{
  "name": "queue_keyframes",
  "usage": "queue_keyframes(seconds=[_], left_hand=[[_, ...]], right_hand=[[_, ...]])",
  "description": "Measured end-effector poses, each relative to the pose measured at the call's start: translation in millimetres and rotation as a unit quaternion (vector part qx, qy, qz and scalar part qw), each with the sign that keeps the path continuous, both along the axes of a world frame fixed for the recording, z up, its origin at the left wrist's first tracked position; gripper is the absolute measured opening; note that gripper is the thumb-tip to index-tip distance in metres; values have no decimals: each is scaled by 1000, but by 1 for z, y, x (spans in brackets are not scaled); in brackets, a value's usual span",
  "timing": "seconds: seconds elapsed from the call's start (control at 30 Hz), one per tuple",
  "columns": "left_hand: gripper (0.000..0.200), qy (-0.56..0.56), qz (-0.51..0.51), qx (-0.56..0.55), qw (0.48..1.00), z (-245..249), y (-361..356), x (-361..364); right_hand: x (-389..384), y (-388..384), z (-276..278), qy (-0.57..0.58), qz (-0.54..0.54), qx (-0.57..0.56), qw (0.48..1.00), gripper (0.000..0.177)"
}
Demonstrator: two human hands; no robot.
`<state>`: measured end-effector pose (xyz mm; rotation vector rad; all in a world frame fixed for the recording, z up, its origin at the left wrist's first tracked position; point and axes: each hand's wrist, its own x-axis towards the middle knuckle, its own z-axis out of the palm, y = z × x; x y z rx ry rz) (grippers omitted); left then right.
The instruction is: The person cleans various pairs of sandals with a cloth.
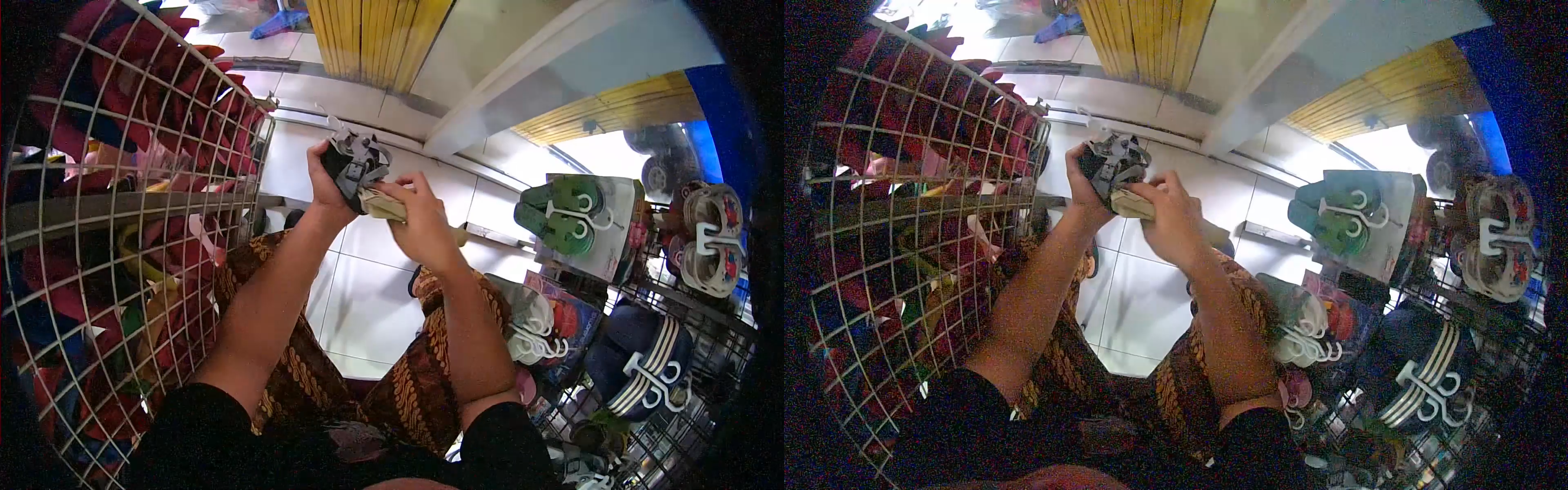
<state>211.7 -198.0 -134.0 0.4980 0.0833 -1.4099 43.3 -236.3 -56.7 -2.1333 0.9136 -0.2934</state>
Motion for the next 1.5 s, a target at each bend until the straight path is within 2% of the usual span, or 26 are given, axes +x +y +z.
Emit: queue_keyframes(seconds=[0.03,0.13,0.27,0.3,0.4,0.43,0.53,0.57,0.67,0.7,0.8,0.83,0.9,1.0,1.07,1.1,1.2,1.23,1.33,1.43,1.5], left_hand=[[67,12,-26,7,1000,-3,0,2],[68,33,15,26,999,-9,-9,-6],[65,19,-8,55,998,-12,-10,-2],[63,18,-5,59,998,-15,-11,1],[60,-4,-47,16,999,-19,-12,12],[59,-54,-24,36,998,-14,-15,9],[67,-170,16,80,982,-4,-22,0],[70,-186,12,82,979,-6,-22,0],[78,-215,37,109,970,-6,-19,-5],[78,-222,51,112,967,2,-18,-8],[79,-274,54,104,954,4,-16,-17],[79,-297,45,99,949,1,-13,-21],[78,-392,35,121,911,-6,-8,-30],[73,-473,46,140,869,-12,1,-36],[71,-530,73,163,829,-13,7,-39],[64,-483,82,161,857,-1,10,-41],[57,-630,94,109,763,7,19,-44],[52,-630,109,110,761,10,21,-48],[52,-722,121,88,676,14,30,-47],[51,-729,130,100,665,11,36,-56],[51,-727,115,81,672,12,37,-56]], right_hand=[[-1,-6,4,-4,-3,35,999,42],[13,4,-7,70,-87,-60,992,46],[11,-9,-14,66,-34,24,997,44],[10,-17,-15,40,-17,75,996,42],[1,-36,-20,64,64,138,986,40],[-3,-40,-16,60,73,151,984,38],[-9,-54,11,157,61,227,959,38],[-22,-61,-4,99,57,313,943,41],[-44,-79,-25,72,-50,362,928,44],[-43,-70,-19,-2,-125,354,927,39],[-32,-57,-6,-125,-189,372,900,41],[-29,-53,-3,-108,-158,344,919,41],[-25,-46,0,-74,-98,287,950,41],[-26,-32,-6,-2,-116,202,973,56],[-28,-25,-1,16,-110,198,974,60],[-30,-19,-2,9,-109,192,975,61],[-29,-4,-4,-2,-106,170,980,61],[-28,1,-3,-4,-105,163,981,61],[-31,13,10,26,-89,176,980,60],[-34,19,17,5,-86,170,982,59],[-37,23,8,-49,-92,201,974,58]])
